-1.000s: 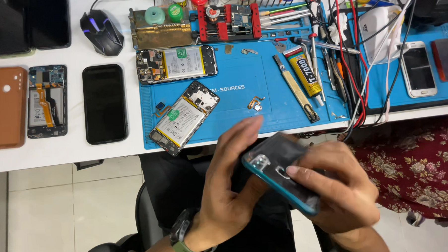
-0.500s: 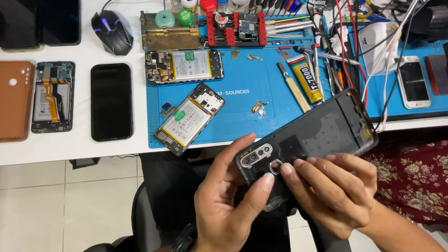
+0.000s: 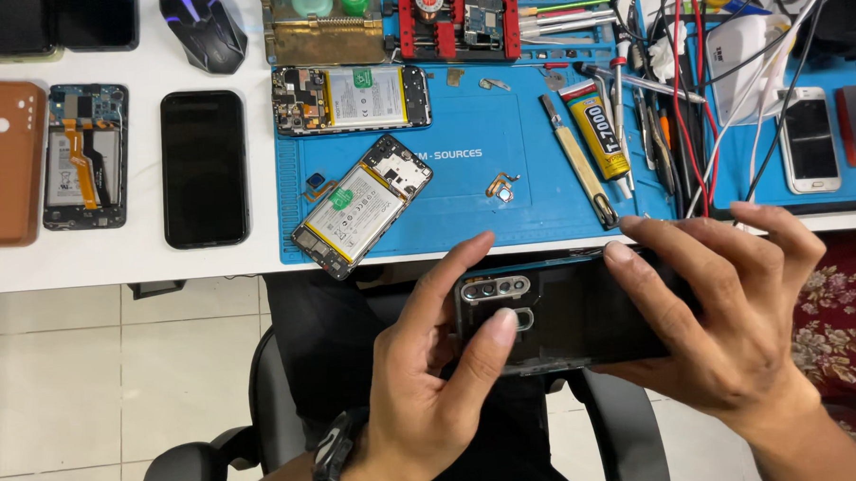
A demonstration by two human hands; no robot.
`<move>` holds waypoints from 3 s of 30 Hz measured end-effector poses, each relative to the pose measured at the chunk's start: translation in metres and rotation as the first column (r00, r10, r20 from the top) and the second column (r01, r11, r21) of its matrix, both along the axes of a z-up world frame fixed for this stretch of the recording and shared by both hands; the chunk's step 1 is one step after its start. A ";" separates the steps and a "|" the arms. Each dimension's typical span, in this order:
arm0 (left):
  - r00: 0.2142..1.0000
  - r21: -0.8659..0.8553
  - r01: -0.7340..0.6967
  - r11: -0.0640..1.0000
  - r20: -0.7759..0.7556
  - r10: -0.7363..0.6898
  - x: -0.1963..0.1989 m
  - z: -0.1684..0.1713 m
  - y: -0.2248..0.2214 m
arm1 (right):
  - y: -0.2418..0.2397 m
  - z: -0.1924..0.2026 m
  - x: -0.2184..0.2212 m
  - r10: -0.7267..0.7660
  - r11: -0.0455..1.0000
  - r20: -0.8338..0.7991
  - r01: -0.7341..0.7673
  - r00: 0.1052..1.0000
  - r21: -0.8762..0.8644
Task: The person assembles a smartphone by attaching the back cover, aligning and pressing it into place, then connecting internal ribbon cables and securing components. They handle the phone and its internal parts by hand, working over a cluttered repair bench.
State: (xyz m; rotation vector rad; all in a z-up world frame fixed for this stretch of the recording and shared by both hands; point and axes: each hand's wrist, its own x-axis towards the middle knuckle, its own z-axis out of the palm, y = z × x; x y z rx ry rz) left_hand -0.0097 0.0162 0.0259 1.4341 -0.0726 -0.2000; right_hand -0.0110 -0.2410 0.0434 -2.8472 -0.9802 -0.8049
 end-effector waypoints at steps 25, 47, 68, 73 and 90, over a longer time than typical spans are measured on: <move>0.995 0.057 -0.103 0.993 0.020 0.102 0.007 -0.020 0.003 | 0.054 -0.062 -0.013 -0.215 0.934 0.003 0.204 0.977 0.295; 0.670 -0.084 -0.742 0.665 -0.052 0.741 0.029 -0.094 0.129 | 0.120 -0.101 0.071 0.145 0.783 -0.472 0.190 0.870 0.592; 0.507 -0.148 -0.850 0.505 0.026 0.861 0.013 -0.101 0.188 | 0.201 -0.168 0.166 0.159 0.935 -0.316 -0.040 0.935 0.352; 0.660 -0.234 -0.739 0.632 -0.059 0.749 0.012 -0.101 0.172 | 0.198 -0.157 0.199 0.291 0.953 -0.536 -0.191 0.792 0.236; 0.835 -0.214 -0.513 0.831 0.101 0.541 0.006 -0.078 0.147 | 0.195 -0.134 0.215 0.331 0.943 -0.660 -0.214 0.674 0.254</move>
